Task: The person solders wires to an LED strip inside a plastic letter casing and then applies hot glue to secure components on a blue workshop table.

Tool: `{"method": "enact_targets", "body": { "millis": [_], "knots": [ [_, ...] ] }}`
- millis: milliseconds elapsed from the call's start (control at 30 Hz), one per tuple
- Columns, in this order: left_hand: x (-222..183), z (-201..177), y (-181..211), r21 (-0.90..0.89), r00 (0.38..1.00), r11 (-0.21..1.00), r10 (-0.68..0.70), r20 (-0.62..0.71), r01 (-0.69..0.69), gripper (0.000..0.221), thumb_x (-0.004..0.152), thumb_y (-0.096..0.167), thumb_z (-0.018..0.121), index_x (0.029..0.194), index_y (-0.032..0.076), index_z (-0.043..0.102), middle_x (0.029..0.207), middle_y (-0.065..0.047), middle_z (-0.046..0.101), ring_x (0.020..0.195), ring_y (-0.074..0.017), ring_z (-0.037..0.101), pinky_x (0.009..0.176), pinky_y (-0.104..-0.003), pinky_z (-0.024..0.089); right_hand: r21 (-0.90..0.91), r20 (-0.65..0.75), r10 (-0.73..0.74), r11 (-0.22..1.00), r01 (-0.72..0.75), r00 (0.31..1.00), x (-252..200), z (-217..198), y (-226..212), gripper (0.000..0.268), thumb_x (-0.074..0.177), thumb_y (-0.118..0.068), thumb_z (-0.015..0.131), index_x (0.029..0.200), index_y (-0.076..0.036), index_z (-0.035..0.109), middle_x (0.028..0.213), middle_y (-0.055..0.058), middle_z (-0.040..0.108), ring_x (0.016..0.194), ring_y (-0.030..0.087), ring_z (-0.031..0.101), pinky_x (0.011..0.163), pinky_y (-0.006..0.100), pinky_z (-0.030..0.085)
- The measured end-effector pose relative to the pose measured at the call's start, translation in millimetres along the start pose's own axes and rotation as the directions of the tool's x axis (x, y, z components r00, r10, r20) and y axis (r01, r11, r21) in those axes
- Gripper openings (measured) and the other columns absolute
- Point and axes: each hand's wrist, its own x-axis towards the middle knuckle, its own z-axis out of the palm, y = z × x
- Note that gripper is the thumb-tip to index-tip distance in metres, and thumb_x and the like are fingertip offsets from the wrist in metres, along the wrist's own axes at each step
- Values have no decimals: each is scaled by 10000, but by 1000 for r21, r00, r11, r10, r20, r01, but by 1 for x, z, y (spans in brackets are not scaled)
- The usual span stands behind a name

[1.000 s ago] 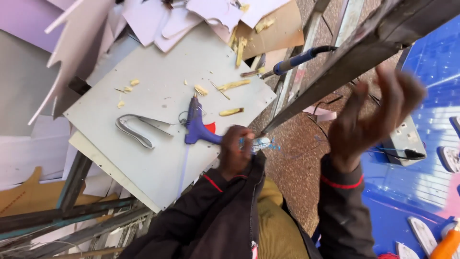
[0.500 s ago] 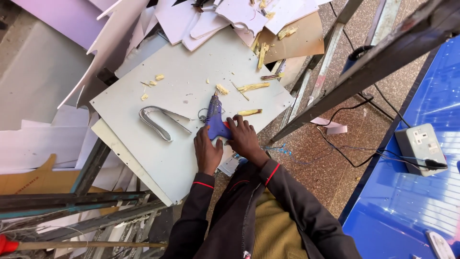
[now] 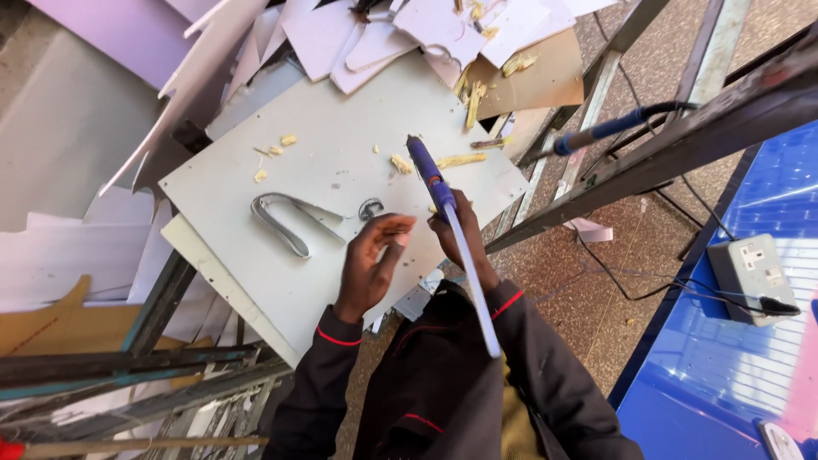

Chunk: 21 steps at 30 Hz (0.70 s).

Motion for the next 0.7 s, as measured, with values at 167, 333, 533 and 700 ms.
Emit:
{"method": "enact_targets", "body": {
  "millis": [167, 333, 533, 700],
  "knots": [
    [5, -20, -70, -67, 972, 996, -73, -222, 60, 187, 1134, 65, 665, 1304, -7, 694, 1114, -157, 780, 961, -185, 728, 962, -367, 634, 383, 63, 108, 915, -124, 992, -18, -5, -40, 646, 809, 30, 780, 1447, 3, 685, 1281, 191, 769, 883, 282, 810, 653, 323, 562],
    [-6, 6, -104, -104, 959, 978, -199, -204, 181, 199, 1124, 133, 692, 1276, 5, 691, 1061, -165, 771, 925, -183, 722, 935, -375, 617, 529, 88, 162, 828, -184, 983, -36, -15, -77, 657, 811, 59, 735, 1460, 98, 636, 1294, 265, 767, 851, 332, 811, 581, 340, 570],
    [-34, 44, -102, 12, 983, 988, -156, 99, 156, 172, 1166, 151, 680, 1192, 23, 793, 972, -194, 804, 887, -264, 790, 849, -450, 640, 344, -3, 117, 933, -109, 993, -103, -42, -116, 541, 839, -39, 909, 1359, 5, 767, 1181, 194, 844, 945, 299, 831, 772, 391, 666],
    [-24, 79, -71, 36, 923, 999, -38, 382, 26, 228, 1188, 201, 654, 1158, 33, 805, 928, -232, 792, 866, -375, 815, 786, -504, 664, 531, -192, 76, 847, 39, 979, -151, -86, -112, 218, 879, -86, 913, 1016, 63, 831, 704, 202, 752, 570, 234, 703, 531, 350, 578]
  ]
}}
